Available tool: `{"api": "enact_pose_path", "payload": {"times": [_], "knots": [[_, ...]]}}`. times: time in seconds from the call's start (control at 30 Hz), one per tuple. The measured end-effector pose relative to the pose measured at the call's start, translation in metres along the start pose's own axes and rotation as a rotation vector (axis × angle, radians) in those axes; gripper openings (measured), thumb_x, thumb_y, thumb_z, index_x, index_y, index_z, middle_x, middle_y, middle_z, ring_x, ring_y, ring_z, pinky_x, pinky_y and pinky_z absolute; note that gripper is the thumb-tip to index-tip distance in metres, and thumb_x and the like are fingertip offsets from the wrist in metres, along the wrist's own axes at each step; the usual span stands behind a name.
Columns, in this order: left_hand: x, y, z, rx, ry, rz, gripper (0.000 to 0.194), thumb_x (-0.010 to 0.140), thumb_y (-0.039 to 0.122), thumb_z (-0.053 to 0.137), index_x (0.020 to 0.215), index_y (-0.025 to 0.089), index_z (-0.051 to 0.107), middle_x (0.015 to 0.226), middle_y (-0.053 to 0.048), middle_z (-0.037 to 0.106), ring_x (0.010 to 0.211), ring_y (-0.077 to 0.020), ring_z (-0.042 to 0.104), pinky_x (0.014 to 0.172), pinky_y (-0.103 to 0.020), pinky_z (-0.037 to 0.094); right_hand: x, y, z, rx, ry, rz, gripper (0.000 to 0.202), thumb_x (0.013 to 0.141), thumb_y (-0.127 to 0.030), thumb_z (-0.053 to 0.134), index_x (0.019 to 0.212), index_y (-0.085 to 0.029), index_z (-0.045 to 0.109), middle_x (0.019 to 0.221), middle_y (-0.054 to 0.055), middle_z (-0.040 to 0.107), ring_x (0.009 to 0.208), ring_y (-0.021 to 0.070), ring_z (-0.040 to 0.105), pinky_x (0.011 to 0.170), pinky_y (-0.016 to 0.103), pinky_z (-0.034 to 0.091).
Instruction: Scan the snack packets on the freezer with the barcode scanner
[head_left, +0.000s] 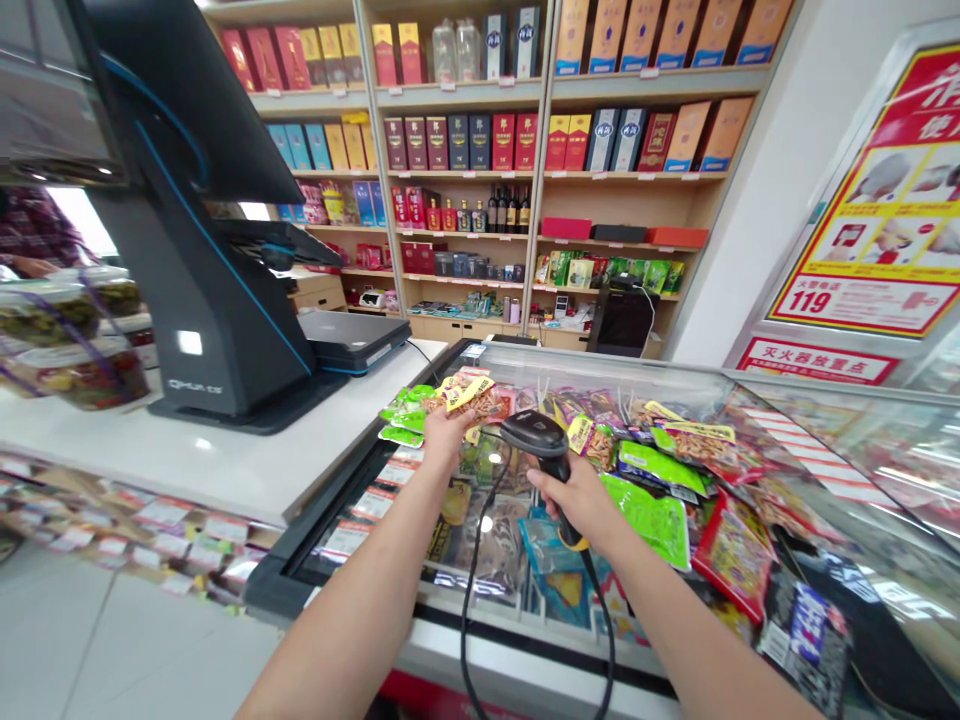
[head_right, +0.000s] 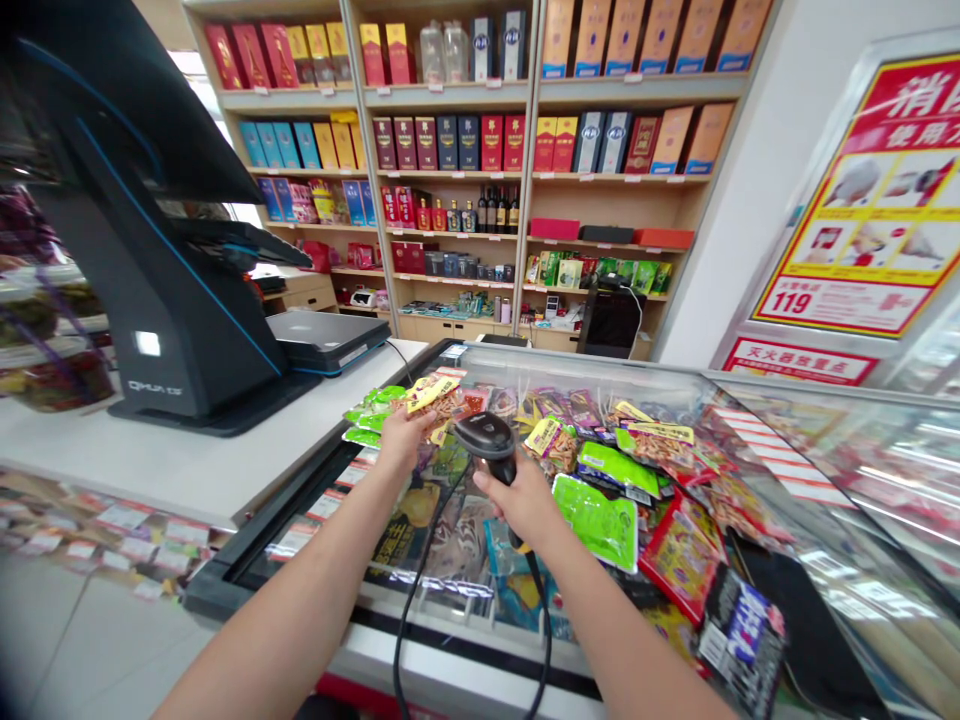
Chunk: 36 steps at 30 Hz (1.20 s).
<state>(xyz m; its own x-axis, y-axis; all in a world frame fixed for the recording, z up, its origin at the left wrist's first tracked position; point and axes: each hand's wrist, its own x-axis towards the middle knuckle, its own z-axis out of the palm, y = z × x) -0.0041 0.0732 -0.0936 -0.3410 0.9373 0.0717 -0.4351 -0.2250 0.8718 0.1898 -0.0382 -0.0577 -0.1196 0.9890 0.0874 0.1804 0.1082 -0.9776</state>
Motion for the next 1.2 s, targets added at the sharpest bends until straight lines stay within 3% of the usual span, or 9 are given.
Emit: {"api": "enact_pose_path", "payload": {"times": [0.63, 0.93, 1.07, 1.2], "knots": [[-0.001, 0.003, -0.001, 0.022, -0.017, -0.017, 0.036, 0.050, 0.011, 0.080, 0.086, 0.009, 0.072, 0.083, -0.011, 0.075, 0.084, -0.0302, 0.072, 0.077, -0.044, 0.060, 0.001, 0.000, -0.002, -0.078, -0.003, 0.005, 0.021, 0.068, -0.036, 0.061, 0.077, -0.021, 0.050, 0.044, -0.008, 0.049, 0.033, 0.0112, 0.048, 0.037, 0.024, 0.041], [-0.003, 0.003, 0.000, -0.043, -0.056, -0.041, 0.031, 0.051, 0.010, 0.079, 0.081, 0.011, 0.072, 0.081, -0.010, 0.075, 0.080, -0.0275, 0.072, 0.075, -0.040, 0.060, 0.005, 0.008, -0.004, 0.003, -0.015, -0.009, 0.022, 0.072, -0.036, 0.064, 0.078, -0.022, 0.050, 0.046, -0.009, 0.051, 0.035, 0.0099, 0.048, 0.037, 0.022, 0.042], [-0.009, 0.005, 0.008, -0.090, -0.138, -0.083, 0.032, 0.052, 0.010, 0.079, 0.083, 0.010, 0.071, 0.084, -0.010, 0.075, 0.079, -0.0253, 0.072, 0.076, -0.038, 0.060, 0.006, 0.003, -0.008, 0.101, -0.019, 0.026, 0.024, 0.070, -0.037, 0.066, 0.076, -0.021, 0.049, 0.046, -0.009, 0.052, 0.034, 0.0087, 0.047, 0.036, 0.022, 0.041], [-0.018, 0.009, 0.032, -0.080, -0.133, -0.141, 0.025, 0.054, 0.006, 0.078, 0.077, 0.008, 0.068, 0.077, -0.009, 0.073, 0.075, -0.0223, 0.071, 0.078, -0.039, 0.059, 0.001, -0.010, -0.022, 0.148, 0.002, 0.021, 0.025, 0.069, -0.037, 0.066, 0.078, -0.021, 0.050, 0.046, -0.010, 0.052, 0.035, 0.0080, 0.046, 0.036, 0.021, 0.040]]}}
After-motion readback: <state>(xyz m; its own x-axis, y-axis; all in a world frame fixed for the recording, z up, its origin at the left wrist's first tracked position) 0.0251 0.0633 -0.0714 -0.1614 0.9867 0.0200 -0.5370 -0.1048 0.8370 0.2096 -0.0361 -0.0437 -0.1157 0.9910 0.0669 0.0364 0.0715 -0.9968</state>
